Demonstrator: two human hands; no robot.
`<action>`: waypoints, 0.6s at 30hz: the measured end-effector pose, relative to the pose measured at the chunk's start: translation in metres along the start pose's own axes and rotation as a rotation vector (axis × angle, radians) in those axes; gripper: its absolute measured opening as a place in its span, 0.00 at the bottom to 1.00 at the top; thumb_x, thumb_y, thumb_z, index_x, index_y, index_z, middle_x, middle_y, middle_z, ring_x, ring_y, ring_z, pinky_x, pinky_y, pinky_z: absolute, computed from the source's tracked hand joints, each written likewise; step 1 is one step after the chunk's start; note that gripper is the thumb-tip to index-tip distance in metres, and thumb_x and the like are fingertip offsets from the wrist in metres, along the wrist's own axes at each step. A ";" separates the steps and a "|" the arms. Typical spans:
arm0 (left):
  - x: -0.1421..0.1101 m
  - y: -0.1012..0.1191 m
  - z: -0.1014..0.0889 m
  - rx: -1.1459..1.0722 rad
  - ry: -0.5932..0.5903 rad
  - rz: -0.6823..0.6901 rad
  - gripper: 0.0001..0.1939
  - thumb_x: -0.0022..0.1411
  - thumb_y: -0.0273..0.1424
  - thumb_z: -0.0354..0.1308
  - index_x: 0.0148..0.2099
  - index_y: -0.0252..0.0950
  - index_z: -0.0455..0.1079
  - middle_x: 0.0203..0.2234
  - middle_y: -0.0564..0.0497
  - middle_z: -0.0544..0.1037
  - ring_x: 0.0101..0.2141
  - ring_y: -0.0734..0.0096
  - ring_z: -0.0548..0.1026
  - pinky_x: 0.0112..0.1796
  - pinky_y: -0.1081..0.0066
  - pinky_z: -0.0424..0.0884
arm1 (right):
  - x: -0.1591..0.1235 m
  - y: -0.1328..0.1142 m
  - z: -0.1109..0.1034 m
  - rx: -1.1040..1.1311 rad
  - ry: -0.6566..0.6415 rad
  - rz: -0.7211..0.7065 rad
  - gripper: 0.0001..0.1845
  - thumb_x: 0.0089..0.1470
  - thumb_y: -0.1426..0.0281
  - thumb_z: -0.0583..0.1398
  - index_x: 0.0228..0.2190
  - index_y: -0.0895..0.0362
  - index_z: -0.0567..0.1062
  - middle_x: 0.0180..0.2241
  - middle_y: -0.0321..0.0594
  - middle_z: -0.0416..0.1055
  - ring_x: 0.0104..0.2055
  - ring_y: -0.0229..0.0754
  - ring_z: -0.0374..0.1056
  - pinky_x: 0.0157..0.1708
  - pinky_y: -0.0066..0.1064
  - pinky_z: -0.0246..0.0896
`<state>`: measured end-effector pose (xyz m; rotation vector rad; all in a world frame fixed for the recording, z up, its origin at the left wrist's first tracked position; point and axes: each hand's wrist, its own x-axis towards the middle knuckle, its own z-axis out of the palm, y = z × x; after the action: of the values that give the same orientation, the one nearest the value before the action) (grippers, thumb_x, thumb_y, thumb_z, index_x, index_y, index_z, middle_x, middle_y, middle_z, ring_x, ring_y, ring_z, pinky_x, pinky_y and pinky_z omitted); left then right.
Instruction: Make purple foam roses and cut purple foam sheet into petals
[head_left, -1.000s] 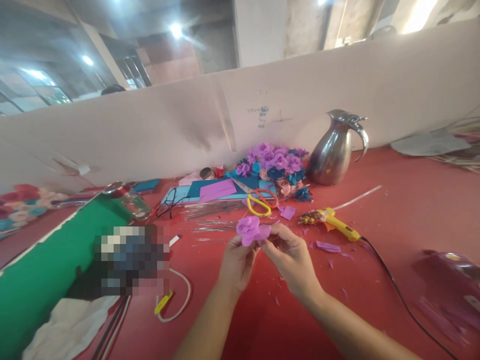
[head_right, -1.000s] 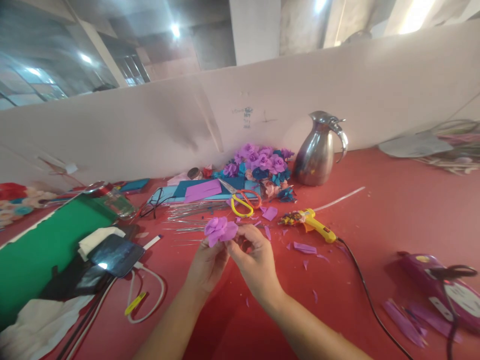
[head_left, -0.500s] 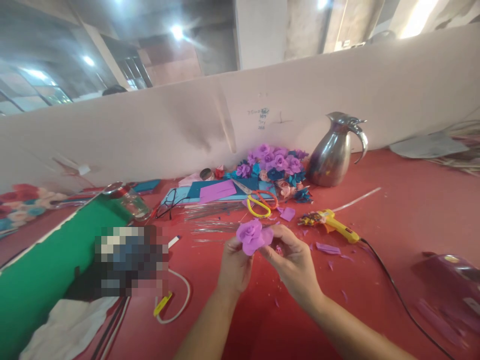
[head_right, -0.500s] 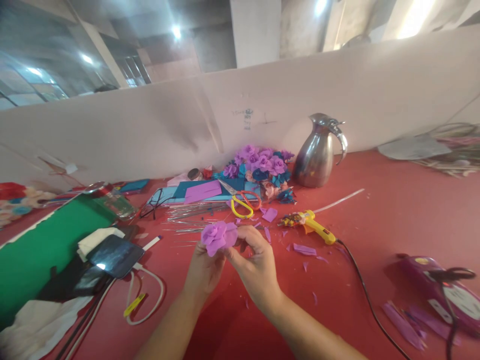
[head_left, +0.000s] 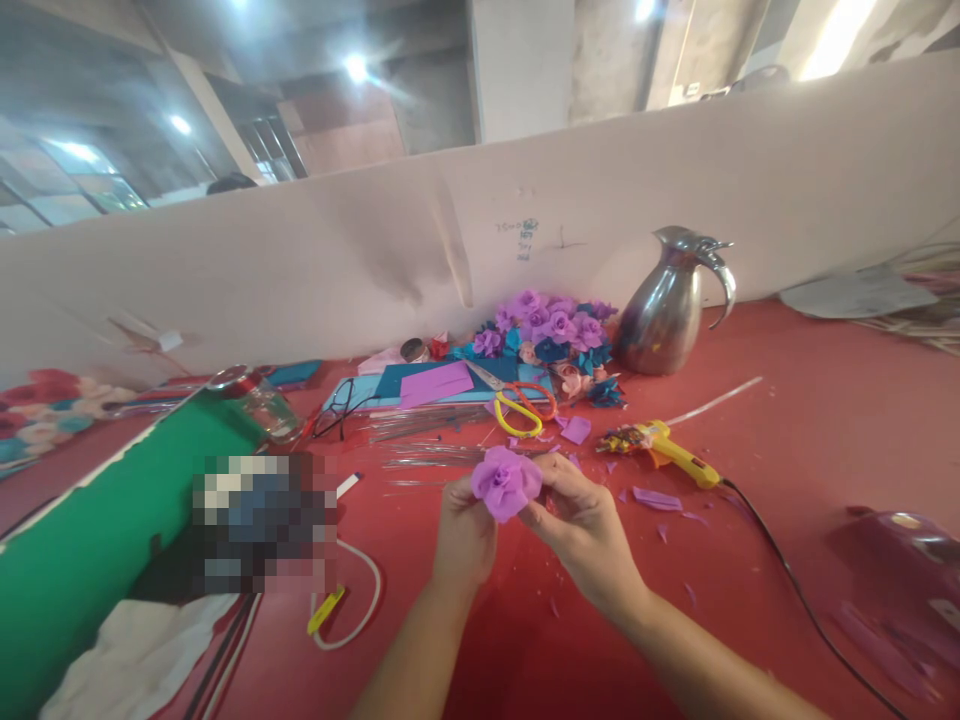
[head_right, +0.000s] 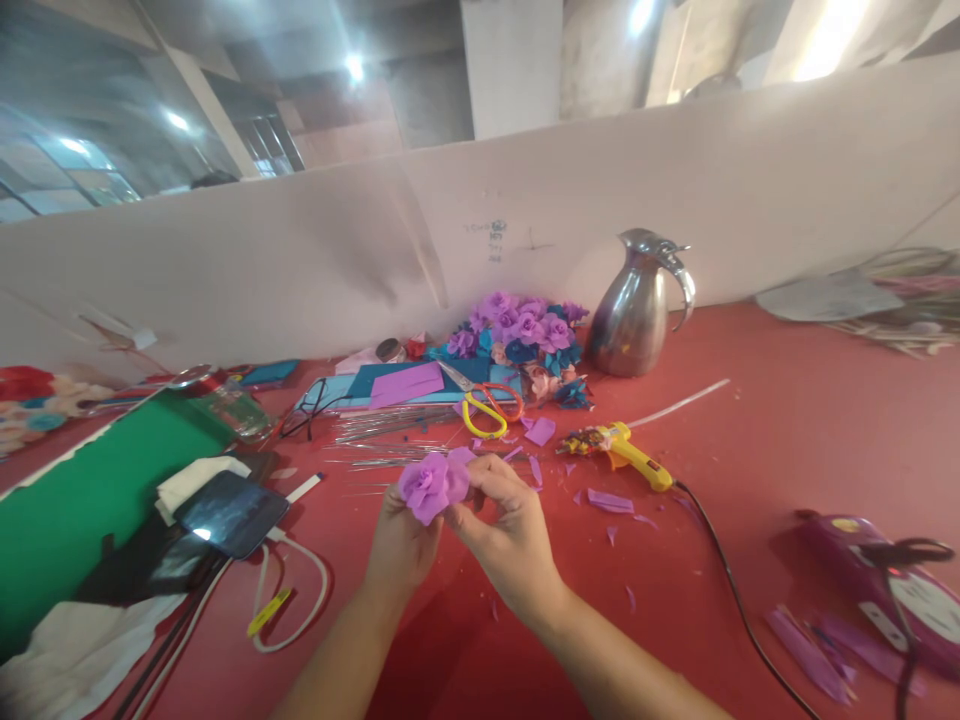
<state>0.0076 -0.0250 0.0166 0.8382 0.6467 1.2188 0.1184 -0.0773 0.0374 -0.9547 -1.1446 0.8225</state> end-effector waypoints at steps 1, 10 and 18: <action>0.000 0.000 0.000 -0.002 -0.009 0.012 0.07 0.36 0.26 0.70 0.21 0.41 0.76 0.19 0.57 0.77 0.23 0.76 0.70 0.30 0.73 0.67 | 0.000 0.001 0.000 0.009 0.002 0.005 0.05 0.51 0.68 0.63 0.32 0.50 0.78 0.30 0.37 0.67 0.33 0.41 0.59 0.34 0.32 0.56; 0.000 0.003 -0.003 0.111 -0.088 0.078 0.06 0.42 0.28 0.69 0.28 0.42 0.79 0.21 0.56 0.78 0.28 0.70 0.73 0.36 0.68 0.68 | 0.002 0.003 0.000 0.044 -0.022 0.001 0.02 0.50 0.71 0.63 0.29 0.52 0.76 0.30 0.36 0.68 0.34 0.40 0.61 0.35 0.31 0.57; -0.003 -0.002 -0.002 0.084 -0.101 0.051 0.05 0.42 0.28 0.68 0.27 0.42 0.79 0.21 0.55 0.78 0.31 0.66 0.75 0.39 0.65 0.68 | 0.002 0.005 0.000 0.062 -0.019 0.010 0.02 0.51 0.70 0.62 0.28 0.54 0.74 0.29 0.35 0.65 0.33 0.40 0.61 0.35 0.31 0.57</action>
<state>0.0068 -0.0274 0.0134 0.9858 0.6007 1.1934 0.1186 -0.0736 0.0332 -0.9038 -1.1252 0.8711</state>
